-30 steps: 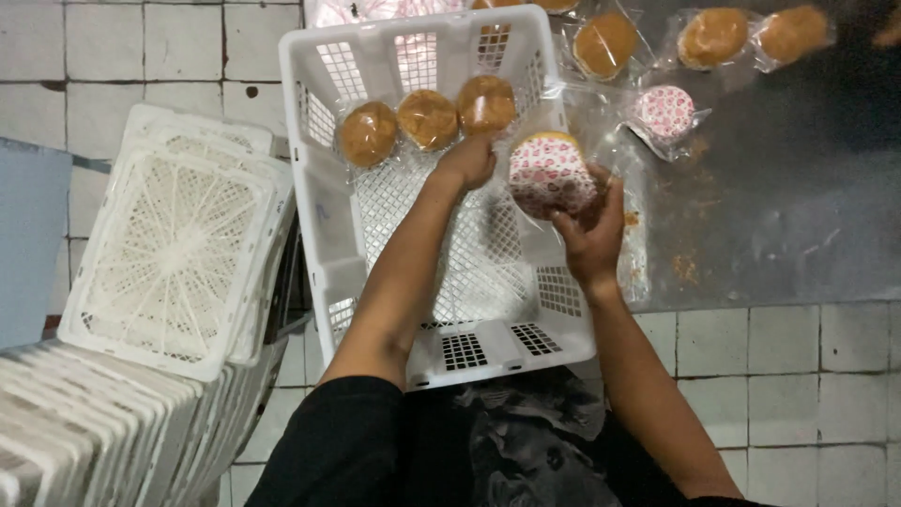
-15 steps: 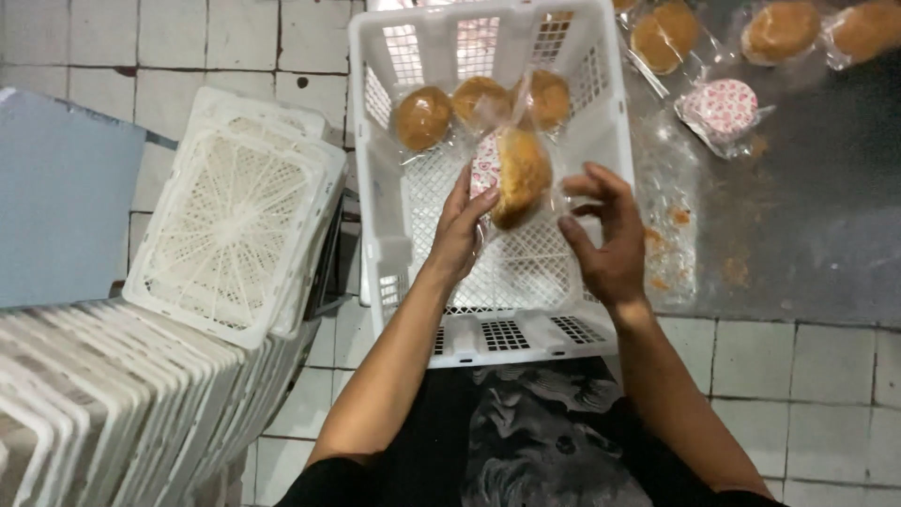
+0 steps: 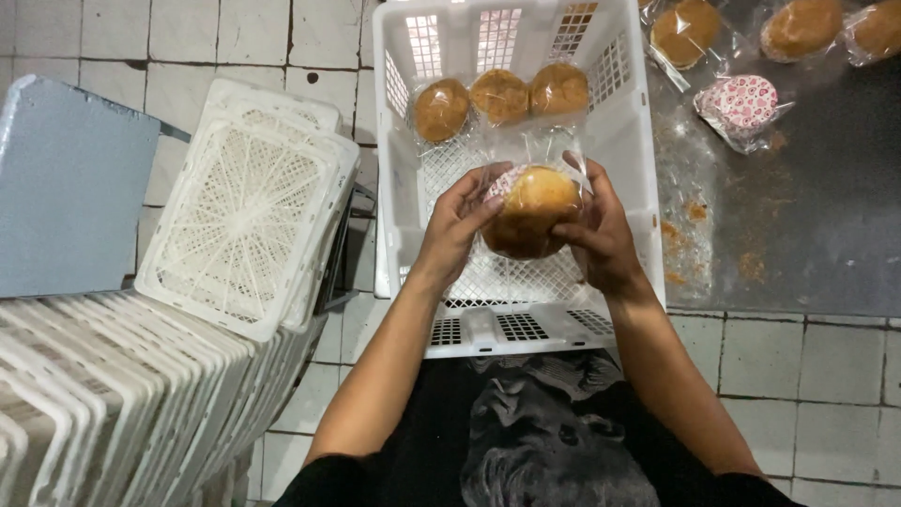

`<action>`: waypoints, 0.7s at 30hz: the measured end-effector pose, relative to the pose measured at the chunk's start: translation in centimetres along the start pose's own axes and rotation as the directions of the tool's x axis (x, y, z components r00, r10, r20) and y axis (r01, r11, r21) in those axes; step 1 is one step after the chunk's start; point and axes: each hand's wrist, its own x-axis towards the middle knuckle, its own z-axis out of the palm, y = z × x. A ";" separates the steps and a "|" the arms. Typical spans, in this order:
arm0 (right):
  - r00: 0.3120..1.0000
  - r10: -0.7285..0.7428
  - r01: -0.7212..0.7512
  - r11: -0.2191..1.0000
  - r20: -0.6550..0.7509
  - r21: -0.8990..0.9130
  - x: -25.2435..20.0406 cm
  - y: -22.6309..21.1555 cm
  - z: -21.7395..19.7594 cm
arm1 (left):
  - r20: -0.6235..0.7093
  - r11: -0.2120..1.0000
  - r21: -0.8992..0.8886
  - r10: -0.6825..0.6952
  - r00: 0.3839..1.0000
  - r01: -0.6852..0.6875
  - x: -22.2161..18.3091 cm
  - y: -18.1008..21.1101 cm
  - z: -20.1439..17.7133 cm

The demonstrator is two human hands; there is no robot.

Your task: Packing individually wrapped bread rolls into a plastic crate at a fast pace.

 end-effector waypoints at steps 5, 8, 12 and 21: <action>0.990 0.064 -0.071 0.996 0.129 0.051 -0.7 -0.4 0.6 | 0.025 0.981 -0.186 -0.051 0.998 0.054 1.4 0.2 -0.8; 0.986 0.071 -0.067 0.997 0.150 -0.027 -0.9 -0.1 0.4 | -0.082 0.999 0.041 0.017 0.996 -0.014 1.1 -1.0 -0.4; 0.988 -0.128 0.126 0.992 -0.089 -0.023 -0.9 1.7 1.9 | -0.267 0.993 0.070 0.115 0.957 -0.100 0.4 -0.2 1.2; 0.986 -0.071 0.016 0.940 0.149 0.341 -0.9 -0.3 -0.7 | -0.157 0.997 0.019 0.078 0.985 -0.076 -0.7 2.5 1.6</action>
